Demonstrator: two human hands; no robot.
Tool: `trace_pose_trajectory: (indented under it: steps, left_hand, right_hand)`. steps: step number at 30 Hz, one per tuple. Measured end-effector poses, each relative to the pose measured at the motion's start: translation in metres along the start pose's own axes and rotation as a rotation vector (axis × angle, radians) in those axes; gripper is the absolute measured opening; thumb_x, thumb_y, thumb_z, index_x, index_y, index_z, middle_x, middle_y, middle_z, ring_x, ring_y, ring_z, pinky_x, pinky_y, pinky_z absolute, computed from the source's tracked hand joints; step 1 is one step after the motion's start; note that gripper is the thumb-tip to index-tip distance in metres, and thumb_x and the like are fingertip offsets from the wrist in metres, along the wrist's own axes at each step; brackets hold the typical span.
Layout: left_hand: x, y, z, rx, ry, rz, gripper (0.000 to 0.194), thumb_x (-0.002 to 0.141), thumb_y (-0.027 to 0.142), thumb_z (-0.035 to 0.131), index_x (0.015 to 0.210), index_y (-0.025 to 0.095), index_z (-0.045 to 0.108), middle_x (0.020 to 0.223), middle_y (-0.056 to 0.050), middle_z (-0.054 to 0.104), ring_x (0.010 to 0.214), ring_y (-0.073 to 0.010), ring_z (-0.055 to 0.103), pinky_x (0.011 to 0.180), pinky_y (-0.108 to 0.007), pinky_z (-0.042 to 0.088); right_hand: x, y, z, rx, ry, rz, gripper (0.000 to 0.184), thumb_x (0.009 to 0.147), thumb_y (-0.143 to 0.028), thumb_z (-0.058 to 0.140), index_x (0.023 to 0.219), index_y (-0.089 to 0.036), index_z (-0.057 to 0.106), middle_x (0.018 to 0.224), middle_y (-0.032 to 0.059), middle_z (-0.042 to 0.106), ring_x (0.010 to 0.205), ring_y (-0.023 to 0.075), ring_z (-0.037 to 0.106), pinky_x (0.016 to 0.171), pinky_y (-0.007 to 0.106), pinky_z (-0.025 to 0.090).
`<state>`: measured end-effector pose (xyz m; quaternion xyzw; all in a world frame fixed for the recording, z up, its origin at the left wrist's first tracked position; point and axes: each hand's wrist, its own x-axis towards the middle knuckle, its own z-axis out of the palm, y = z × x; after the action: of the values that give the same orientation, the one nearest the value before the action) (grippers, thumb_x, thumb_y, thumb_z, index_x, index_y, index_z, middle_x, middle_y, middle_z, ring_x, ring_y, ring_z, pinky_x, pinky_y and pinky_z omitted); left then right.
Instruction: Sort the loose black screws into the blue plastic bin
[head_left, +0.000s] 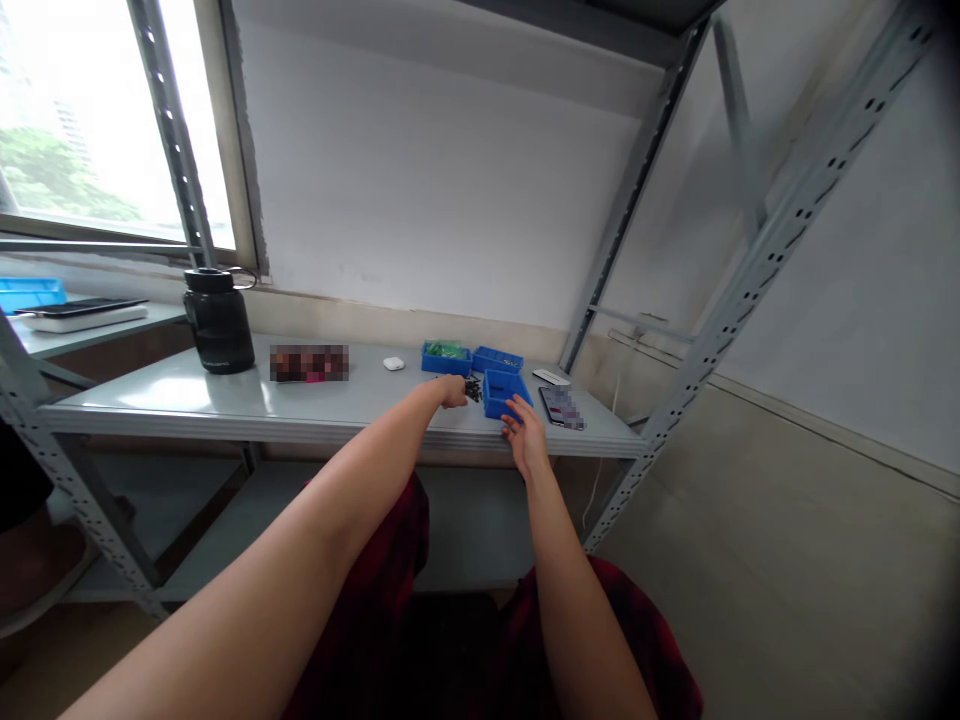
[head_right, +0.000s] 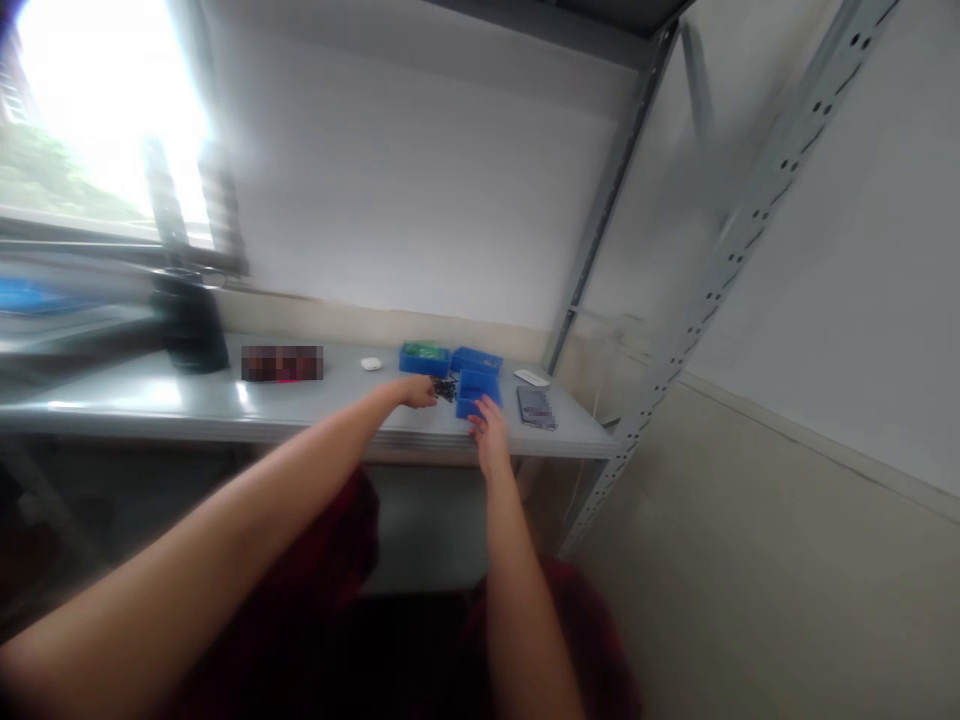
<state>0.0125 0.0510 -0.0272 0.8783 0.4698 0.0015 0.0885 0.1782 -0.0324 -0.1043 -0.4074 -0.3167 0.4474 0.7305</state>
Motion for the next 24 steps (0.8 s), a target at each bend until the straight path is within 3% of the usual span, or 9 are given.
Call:
trace_pose_trajectory:
  steps: [7, 15, 24]
  left_hand:
    - [0.005, -0.014, 0.002, 0.083, 0.046, -0.047, 0.031, 0.089, 0.023, 0.047, 0.11, 0.013, 0.067, 0.118, -0.015, 0.065, 0.105, -0.025, 0.063, 0.088, -0.031, 0.048]
    - [0.011, 0.016, 0.017, 0.165, 0.037, 0.019, 0.048, 0.084, 0.013, 0.053, 0.131, 0.023, 0.054, 0.138, -0.011, 0.052, 0.121, -0.0246, 0.054, 0.097, -0.034, 0.045]
    - [0.011, 0.027, 0.018, 0.158, -0.105, -0.047, 0.04, 0.083, 0.011, 0.051, 0.123, 0.009, 0.061, 0.129, -0.021, 0.058, 0.114, -0.0294, 0.059, 0.094, -0.039, 0.047]
  right_hand:
    - [0.001, 0.002, 0.001, 0.026, 0.041, -0.028, 0.04, 0.059, -0.033, 0.072, 0.098, -0.028, 0.066, 0.092, -0.0017, 0.07, 0.062, 0.0107, 0.059, 0.047, 0.02, 0.038]
    - [0.0, 0.002, 0.002, -0.038, 0.027, -0.035, 0.039, 0.059, -0.036, 0.069, 0.096, -0.026, 0.064, 0.082, -0.0016, 0.067, 0.062, 0.0119, 0.058, 0.048, 0.021, 0.038]
    - [-0.001, 0.003, 0.001, -0.034, 0.003, -0.035, 0.034, 0.06, -0.036, 0.07, 0.092, -0.025, 0.065, 0.079, -0.0013, 0.067, 0.06, 0.0114, 0.057, 0.048, 0.021, 0.038]
